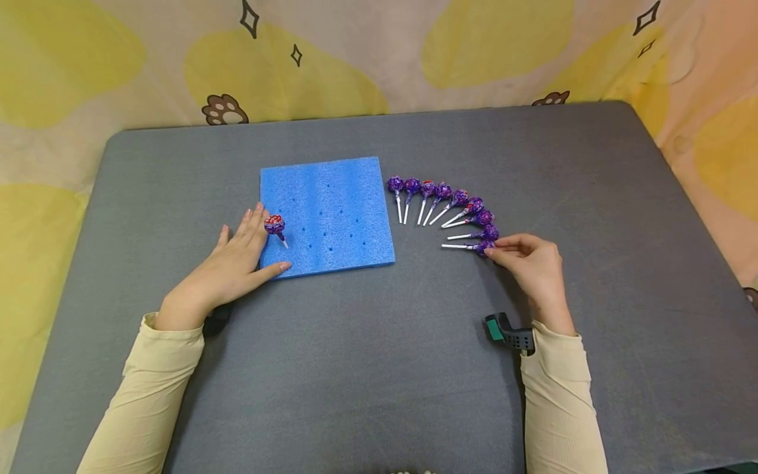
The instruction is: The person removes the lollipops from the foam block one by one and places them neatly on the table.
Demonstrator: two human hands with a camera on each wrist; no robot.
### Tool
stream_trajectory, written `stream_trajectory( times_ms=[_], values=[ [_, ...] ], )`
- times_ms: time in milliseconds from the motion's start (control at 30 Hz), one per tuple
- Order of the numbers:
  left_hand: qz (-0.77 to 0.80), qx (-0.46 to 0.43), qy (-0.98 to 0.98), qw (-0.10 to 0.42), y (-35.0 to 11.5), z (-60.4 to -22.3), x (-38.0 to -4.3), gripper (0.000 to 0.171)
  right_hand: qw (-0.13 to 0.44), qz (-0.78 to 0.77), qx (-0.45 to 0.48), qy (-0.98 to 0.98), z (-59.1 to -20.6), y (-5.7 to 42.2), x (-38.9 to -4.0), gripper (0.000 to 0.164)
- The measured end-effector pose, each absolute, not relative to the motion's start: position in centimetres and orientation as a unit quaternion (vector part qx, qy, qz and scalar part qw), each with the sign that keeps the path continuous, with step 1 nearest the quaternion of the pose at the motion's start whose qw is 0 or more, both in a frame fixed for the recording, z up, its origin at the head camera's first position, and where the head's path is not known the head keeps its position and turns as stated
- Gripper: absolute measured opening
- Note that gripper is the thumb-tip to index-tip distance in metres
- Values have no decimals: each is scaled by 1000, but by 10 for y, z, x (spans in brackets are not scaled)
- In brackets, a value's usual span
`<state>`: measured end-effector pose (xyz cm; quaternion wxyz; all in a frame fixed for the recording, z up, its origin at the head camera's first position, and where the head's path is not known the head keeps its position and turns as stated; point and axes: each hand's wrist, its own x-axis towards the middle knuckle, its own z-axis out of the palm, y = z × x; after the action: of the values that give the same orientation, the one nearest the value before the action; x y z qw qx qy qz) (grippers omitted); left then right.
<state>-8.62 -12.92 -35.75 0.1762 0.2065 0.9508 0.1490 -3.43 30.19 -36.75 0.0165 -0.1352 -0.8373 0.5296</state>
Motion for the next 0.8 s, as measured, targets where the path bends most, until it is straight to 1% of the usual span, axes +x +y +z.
stream_trajectory(
  times_ms=[100,233,333,600,800],
  values=[
    [150,207,951,175,-129,-358,-86,90,18,525,-138,-839,-367,302,-34,17],
    [150,207,951,175,-130,-360,-87,90,13,503,-140,-853,-368,300,-34,29],
    [149,207,951,175,-130,-361,-87,91,14,493,-141,-859,-368,298,-35,33],
    [147,207,951,176,-130,-361,-87,90,35,500,-158,-851,-366,296,-34,31],
    [148,206,951,174,-130,-360,-87,90,33,507,-154,-847,-365,298,-34,29]
  ],
)
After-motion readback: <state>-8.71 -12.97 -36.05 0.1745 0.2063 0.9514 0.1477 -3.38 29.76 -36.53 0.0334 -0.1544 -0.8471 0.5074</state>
